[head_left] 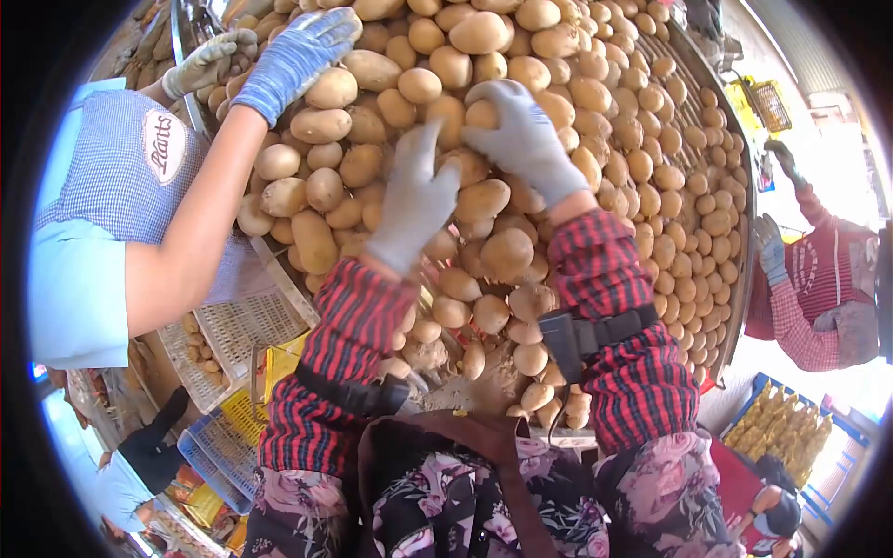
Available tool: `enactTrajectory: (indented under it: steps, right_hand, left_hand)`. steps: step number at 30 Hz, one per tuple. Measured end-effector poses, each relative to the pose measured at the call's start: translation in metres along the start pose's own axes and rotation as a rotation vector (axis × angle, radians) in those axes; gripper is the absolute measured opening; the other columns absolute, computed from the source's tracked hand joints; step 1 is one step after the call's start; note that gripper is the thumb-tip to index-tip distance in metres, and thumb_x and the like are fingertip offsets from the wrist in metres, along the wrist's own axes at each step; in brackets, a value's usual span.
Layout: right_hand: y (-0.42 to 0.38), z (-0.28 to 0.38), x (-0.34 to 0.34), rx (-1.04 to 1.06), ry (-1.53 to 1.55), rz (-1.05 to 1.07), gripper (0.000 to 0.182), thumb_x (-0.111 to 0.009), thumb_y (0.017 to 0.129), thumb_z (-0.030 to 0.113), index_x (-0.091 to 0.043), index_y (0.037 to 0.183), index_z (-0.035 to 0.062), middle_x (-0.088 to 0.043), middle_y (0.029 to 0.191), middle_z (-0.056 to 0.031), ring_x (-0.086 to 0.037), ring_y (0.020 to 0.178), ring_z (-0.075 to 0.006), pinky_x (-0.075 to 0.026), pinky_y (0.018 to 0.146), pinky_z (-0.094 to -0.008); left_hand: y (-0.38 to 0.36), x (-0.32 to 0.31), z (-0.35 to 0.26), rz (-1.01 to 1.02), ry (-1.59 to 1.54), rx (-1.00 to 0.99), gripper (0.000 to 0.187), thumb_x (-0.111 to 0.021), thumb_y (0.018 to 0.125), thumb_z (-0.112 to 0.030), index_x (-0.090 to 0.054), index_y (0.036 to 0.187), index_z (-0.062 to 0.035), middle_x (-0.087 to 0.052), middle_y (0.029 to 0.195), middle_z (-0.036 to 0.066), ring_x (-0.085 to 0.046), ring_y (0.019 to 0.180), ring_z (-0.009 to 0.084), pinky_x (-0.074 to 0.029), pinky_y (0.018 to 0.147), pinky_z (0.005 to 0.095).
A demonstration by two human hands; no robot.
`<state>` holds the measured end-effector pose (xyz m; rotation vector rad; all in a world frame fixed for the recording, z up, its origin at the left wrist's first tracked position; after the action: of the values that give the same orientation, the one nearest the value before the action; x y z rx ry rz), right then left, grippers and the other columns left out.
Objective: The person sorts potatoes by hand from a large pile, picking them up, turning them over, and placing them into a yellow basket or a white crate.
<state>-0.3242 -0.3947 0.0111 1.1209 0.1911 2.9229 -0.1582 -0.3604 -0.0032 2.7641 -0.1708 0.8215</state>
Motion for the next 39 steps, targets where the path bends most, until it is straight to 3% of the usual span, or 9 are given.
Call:
enactTrajectory:
  steps: [5,8,12,19,23,25,27,35,39]
  right_hand:
    - [-0.078,0.005,0.06,-0.245,0.765,-0.234,0.046,-0.068,0.087,0.016,-0.053,0.127,-0.0006,-0.06,0.112,-0.0109,-0.061,0.102,-0.0181,-0.052,0.088,-0.0342]
    - [-0.11,0.048,0.058,0.189,0.553,-0.074,0.042,-0.073,0.089,0.021,-0.056,0.122,0.001,-0.061,0.109,-0.0095,-0.063,0.099,-0.0236,-0.052,0.088,-0.0381]
    - [-0.054,0.015,0.058,0.282,-0.041,-0.211,0.045,-0.077,0.078,0.027,-0.06,0.115,0.0071,-0.057,0.122,-0.0197,-0.056,0.107,-0.0411,-0.049,0.092,-0.0454]
    - [-0.015,-0.03,0.061,0.001,-0.39,0.03,0.05,-0.075,0.077,0.016,-0.058,0.124,0.0101,-0.057,0.127,-0.0188,-0.056,0.117,-0.0374,-0.049,0.098,-0.0441]
    - [-0.066,-0.024,0.057,-0.389,1.596,-0.093,0.052,-0.071,0.086,0.022,-0.056,0.129,-0.0018,-0.067,0.12,-0.0127,-0.064,0.111,-0.0234,-0.05,0.097,-0.0372]
    - [-0.086,0.008,0.073,0.254,-0.001,-0.249,0.052,-0.069,0.09,0.027,-0.055,0.131,-0.0005,-0.068,0.115,-0.0101,-0.065,0.108,-0.0215,-0.052,0.095,-0.0382]
    - [-0.09,0.019,0.04,-0.318,1.286,0.152,0.055,-0.068,0.092,0.033,-0.054,0.132,-0.0016,-0.068,0.115,-0.01,-0.065,0.109,-0.0241,-0.052,0.094,-0.0398]
    - [-0.019,0.094,0.022,0.512,0.034,0.287,0.042,-0.071,0.083,0.022,-0.06,0.12,0.0057,-0.06,0.119,-0.0172,-0.056,0.111,-0.0364,-0.044,0.096,-0.0488]
    - [0.089,0.022,0.01,0.535,-0.502,-0.225,0.044,-0.069,0.077,0.016,-0.058,0.119,0.0146,-0.055,0.122,-0.015,-0.051,0.114,-0.0429,-0.047,0.092,-0.0531]
  left_hand:
    - [-0.047,0.018,-0.055,-0.019,-1.016,0.357,0.053,-0.05,0.105,-0.027,-0.037,0.149,0.0,-0.05,0.14,0.019,-0.048,0.134,0.0291,-0.039,0.112,0.0401]
    - [-0.076,0.001,-0.078,0.311,-1.962,0.627,0.057,-0.049,0.105,-0.037,-0.037,0.147,0.0007,-0.052,0.137,0.021,-0.054,0.127,0.0334,-0.047,0.107,0.0427]
    - [-0.105,-0.004,-0.052,0.213,-2.052,1.112,0.048,-0.049,0.105,-0.037,-0.049,0.133,0.0016,-0.06,0.122,0.022,-0.065,0.107,0.0359,-0.059,0.093,0.0433]
    - [-0.108,0.005,-0.032,0.207,-2.116,0.942,0.036,-0.049,0.104,-0.03,-0.056,0.121,0.001,-0.062,0.116,0.019,-0.062,0.111,0.0335,-0.058,0.093,0.0467]
    - [-0.112,-0.004,-0.023,0.28,-2.04,0.851,0.039,-0.049,0.104,-0.03,-0.054,0.128,0.0006,-0.06,0.125,0.019,-0.059,0.117,0.033,-0.056,0.093,0.0445]
    - [-0.101,0.0,-0.041,0.401,-1.889,0.746,0.05,-0.048,0.104,-0.031,-0.044,0.142,-0.0002,-0.058,0.13,0.019,-0.06,0.119,0.0309,-0.056,0.094,0.0399]
    - [-0.083,0.014,-0.062,0.44,-1.779,0.685,0.055,-0.047,0.104,-0.033,-0.038,0.147,-0.001,-0.057,0.132,0.019,-0.06,0.118,0.0292,-0.056,0.094,0.0375]
    - [-0.116,0.027,-0.006,0.634,-1.845,0.869,0.064,-0.042,0.104,-0.048,-0.032,0.152,-0.007,-0.058,0.128,0.015,-0.065,0.089,0.0189,-0.057,0.073,0.0313]
    - [-0.095,0.043,-0.014,0.252,-1.728,0.879,0.074,-0.035,0.101,-0.065,-0.034,0.15,-0.0092,-0.064,0.115,0.017,-0.065,0.095,0.0261,-0.058,0.078,0.0395]
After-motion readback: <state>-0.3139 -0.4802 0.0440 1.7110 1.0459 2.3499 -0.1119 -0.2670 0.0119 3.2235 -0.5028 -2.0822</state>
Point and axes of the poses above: each hand's wrist, its own y-axis towards the middle knuckle, its own x-axis out of the back of the hand, z = x × y, the point moved 5 cm from there along y, towards the middle knuckle
